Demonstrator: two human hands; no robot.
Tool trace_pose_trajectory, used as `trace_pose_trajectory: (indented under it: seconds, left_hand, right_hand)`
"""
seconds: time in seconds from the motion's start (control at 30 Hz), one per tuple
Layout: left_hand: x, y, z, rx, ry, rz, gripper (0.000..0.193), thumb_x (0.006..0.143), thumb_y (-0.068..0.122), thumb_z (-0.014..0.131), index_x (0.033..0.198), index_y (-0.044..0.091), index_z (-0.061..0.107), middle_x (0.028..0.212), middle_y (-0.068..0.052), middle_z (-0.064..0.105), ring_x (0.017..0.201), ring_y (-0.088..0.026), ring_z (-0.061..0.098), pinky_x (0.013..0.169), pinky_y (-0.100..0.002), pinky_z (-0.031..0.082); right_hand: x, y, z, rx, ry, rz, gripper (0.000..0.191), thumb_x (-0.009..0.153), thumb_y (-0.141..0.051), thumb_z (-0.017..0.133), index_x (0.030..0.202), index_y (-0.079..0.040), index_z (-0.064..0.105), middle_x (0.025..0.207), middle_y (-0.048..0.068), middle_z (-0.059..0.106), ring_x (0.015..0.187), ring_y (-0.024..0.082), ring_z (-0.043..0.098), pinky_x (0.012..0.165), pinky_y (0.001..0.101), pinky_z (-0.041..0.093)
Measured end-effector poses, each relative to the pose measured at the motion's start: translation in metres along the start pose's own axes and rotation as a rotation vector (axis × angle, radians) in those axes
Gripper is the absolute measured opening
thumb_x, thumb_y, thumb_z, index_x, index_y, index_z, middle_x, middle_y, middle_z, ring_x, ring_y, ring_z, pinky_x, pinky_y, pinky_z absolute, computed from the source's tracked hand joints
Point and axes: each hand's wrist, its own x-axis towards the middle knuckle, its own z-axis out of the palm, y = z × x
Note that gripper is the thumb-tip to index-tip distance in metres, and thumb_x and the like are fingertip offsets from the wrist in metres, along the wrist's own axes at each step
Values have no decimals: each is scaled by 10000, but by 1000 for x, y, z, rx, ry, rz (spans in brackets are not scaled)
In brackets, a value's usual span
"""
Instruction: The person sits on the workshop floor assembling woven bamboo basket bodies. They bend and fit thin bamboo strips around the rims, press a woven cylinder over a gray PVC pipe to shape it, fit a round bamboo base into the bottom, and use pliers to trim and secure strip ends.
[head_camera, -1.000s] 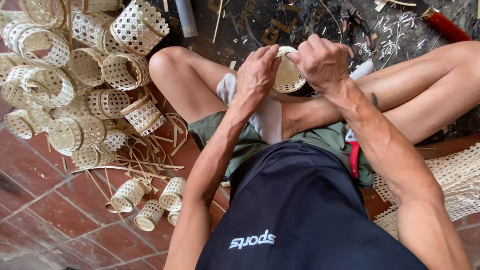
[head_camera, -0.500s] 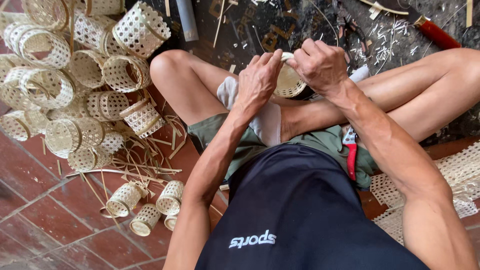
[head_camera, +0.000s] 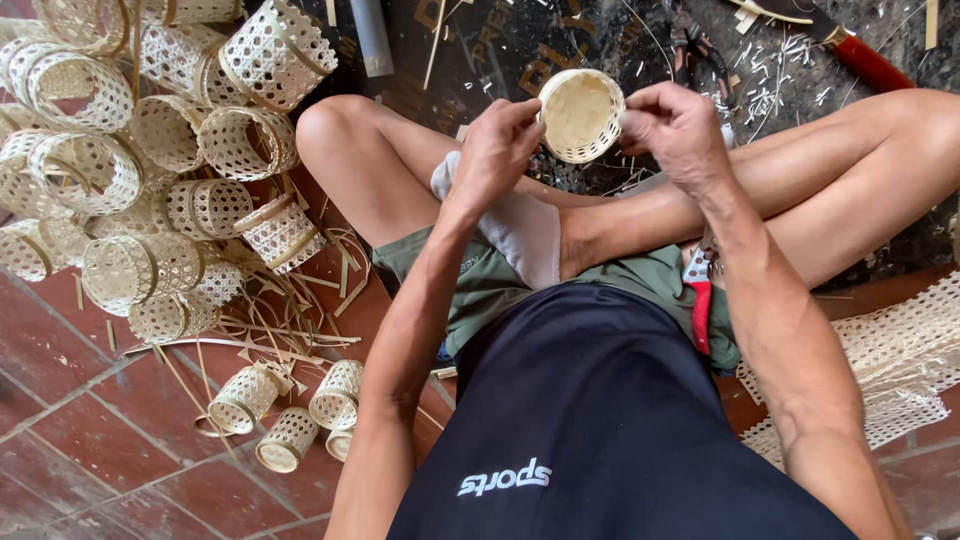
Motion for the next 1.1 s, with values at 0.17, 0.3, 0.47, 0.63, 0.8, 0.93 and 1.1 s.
trace_pose_trajectory:
  seconds: [0.17, 0.3, 0.47, 0.63, 0.8, 0.93, 1.1]
  left_hand:
    - [7, 8, -4, -381, -68, -365, 385, 906, 118, 727, 1266, -10, 682, 820, -57, 769, 659, -119, 717, 570, -285, 581]
    - [7, 11, -7, -375, -131, -348, 615, 822, 84, 695, 1404, 35, 500, 743, -69, 726, 622, -137, 730, 550, -299, 618]
    - [7, 12, 1, 4, 46, -21, 464, 932, 182, 782, 1350, 84, 604, 867, -123, 715, 749, -228, 722, 693, -359, 597]
    - [-2, 22, 5, -55, -35, -196, 672, 924, 164, 707, 1538, 123, 438, 837, -175, 727, 759, -269, 726, 739, -402, 575]
    - [2, 34, -6, 30, -43, 31, 643, 876, 153, 751, 1461, 69, 499, 966, -166, 686, 784, -273, 696, 721, -400, 561]
    - [7, 39, -13, 38, 123, 85, 318, 928, 137, 793, 1226, 102, 689, 896, -104, 622, 750, -250, 660, 672, -372, 531]
    - [-13, 35, -14, -142, 120, 127, 211, 902, 59, 801, 1073, 77, 679, 941, -69, 621, 800, -210, 676, 712, -333, 557]
  right_hand:
    - [-7, 14, 12, 58, 62, 80, 151, 1004, -40, 728, 1117, 44, 674, 941, 96, 735, 779, 138, 739, 676, 275, 642]
    - [-2, 3, 12, -135, 68, -105, 129, 1032, -11, 722, 1148, 43, 711, 993, 107, 722, 805, 121, 710, 683, 254, 598]
    - [-1, -14, 13, -274, 107, -161, 143, 1097, -60, 689, 1203, 18, 744, 990, 79, 737, 791, 114, 695, 670, 254, 558]
    - [-19, -18, 37, -531, 176, -293, 223, 957, -98, 779, 1089, 58, 692, 854, 117, 716, 718, 181, 712, 618, 315, 561]
    - [-8, -29, 42, -1001, 257, -532, 99, 996, -11, 693, 1093, 2, 705, 821, 128, 626, 661, 265, 640, 551, 395, 492]
    - [-6, -41, 36, -930, 234, -651, 203, 979, -8, 716, 1180, 3, 691, 902, 135, 615, 751, 284, 647, 648, 405, 529]
    - [-19, -42, 29, -697, 146, -634, 183, 962, 7, 765, 1067, -22, 618, 995, 118, 655, 843, 287, 673, 729, 388, 547]
